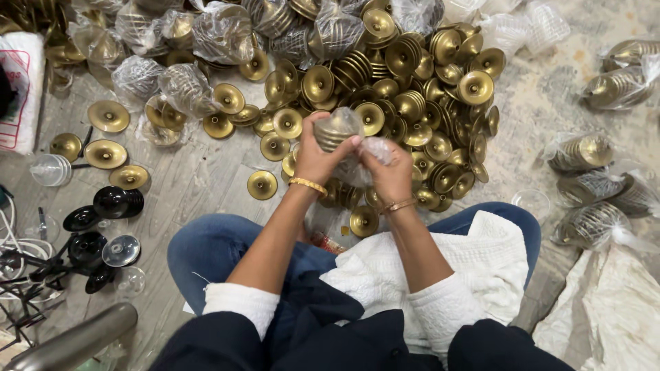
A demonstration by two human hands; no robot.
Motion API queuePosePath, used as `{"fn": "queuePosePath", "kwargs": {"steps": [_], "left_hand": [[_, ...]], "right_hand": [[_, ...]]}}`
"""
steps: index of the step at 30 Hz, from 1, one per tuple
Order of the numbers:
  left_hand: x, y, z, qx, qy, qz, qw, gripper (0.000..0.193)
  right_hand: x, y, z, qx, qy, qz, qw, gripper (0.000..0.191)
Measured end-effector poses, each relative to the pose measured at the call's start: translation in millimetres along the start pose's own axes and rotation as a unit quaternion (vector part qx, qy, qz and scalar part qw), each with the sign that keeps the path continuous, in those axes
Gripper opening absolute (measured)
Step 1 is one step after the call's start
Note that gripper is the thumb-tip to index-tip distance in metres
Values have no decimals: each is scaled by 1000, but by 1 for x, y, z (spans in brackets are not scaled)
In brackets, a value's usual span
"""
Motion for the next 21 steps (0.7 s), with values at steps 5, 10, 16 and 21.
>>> {"fn": "queuePosePath", "kwargs": {"steps": [5, 10, 16, 21], "left_hand": [[20, -17, -7, -48, -34, 74, 995, 66], [19, -24, 2, -58, -102, 150, 982, 62], [10, -7, -2, -123, -187, 338, 914, 68], [25, -10, -10, -120, -172, 333, 919, 60]], "right_hand": [[-28, -11, -10, -102, 103, 291, 946, 18], [-48, 26, -28, -96, 152, 353, 918, 20], [-127, 84, -44, 119, 116, -25, 986, 21], [-101, 45, -36, 66, -15, -207, 976, 17]]}}
Point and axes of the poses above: each hand's wrist, its own z-axis away from the middle knuckle, its own x-axis out of the palm, y = z × x, the point moved 5 cm from there along -z, towards the middle knuckle, and after that the axes turned 2 degrees about z, right-handed, at the moved point
